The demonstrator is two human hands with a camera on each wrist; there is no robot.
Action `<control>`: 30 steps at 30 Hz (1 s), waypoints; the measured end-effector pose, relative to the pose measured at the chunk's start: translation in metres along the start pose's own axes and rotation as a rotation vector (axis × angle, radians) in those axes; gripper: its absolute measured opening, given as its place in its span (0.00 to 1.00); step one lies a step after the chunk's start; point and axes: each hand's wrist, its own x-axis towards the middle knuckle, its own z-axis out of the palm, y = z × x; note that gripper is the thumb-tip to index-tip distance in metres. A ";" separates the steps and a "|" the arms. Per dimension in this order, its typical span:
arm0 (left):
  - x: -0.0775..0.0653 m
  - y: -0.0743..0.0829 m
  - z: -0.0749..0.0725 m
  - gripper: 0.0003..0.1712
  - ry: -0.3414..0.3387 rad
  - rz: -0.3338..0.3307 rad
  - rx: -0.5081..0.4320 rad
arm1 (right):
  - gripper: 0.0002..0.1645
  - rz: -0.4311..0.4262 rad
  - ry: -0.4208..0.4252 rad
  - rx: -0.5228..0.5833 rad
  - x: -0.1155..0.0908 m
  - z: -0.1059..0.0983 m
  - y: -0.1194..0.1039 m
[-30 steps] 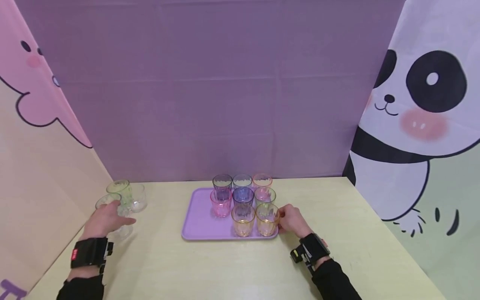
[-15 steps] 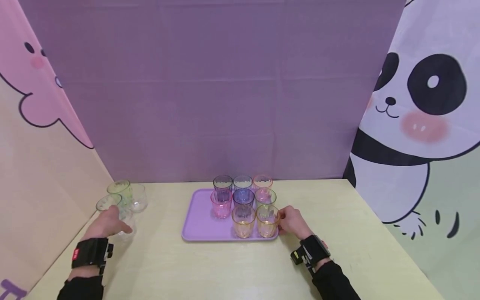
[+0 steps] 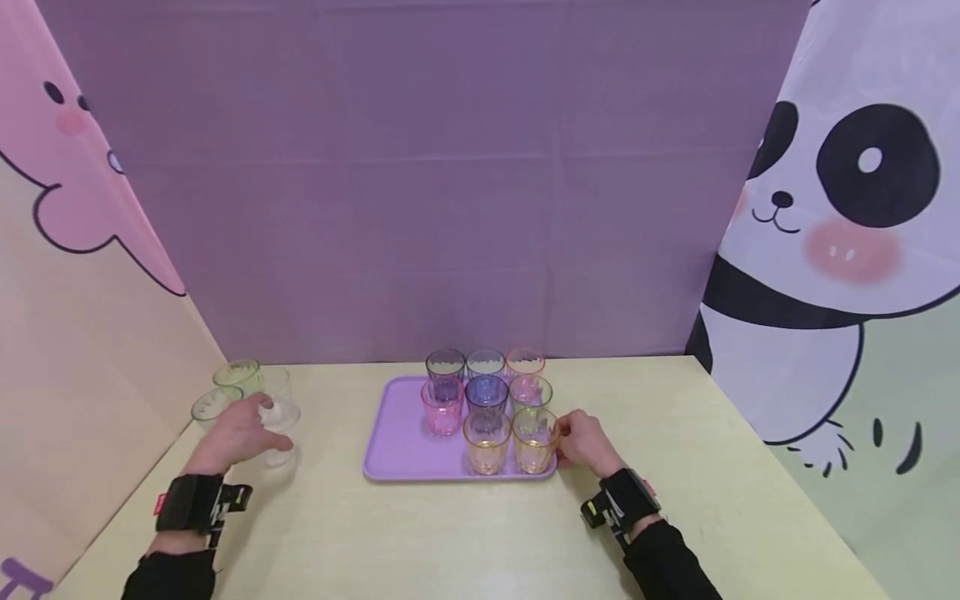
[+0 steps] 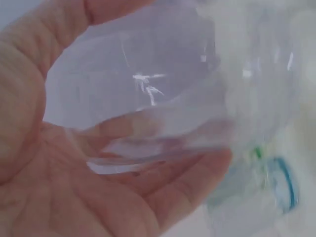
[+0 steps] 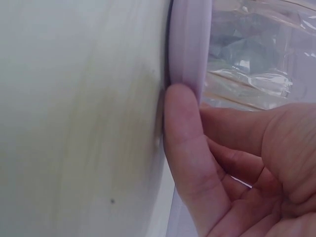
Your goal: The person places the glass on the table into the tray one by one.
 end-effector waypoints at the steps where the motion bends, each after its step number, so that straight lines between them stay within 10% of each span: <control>1: 0.002 0.002 0.003 0.45 0.007 0.015 -0.001 | 0.09 0.002 0.000 0.001 0.000 0.000 0.000; 17: 0.015 0.038 0.038 0.43 0.136 0.104 -0.189 | 0.07 -0.005 0.000 -0.004 -0.002 -0.002 -0.001; 30: 0.012 0.069 0.066 0.43 -0.004 0.178 -0.727 | 0.06 -0.018 0.010 -0.002 -0.002 -0.001 -0.001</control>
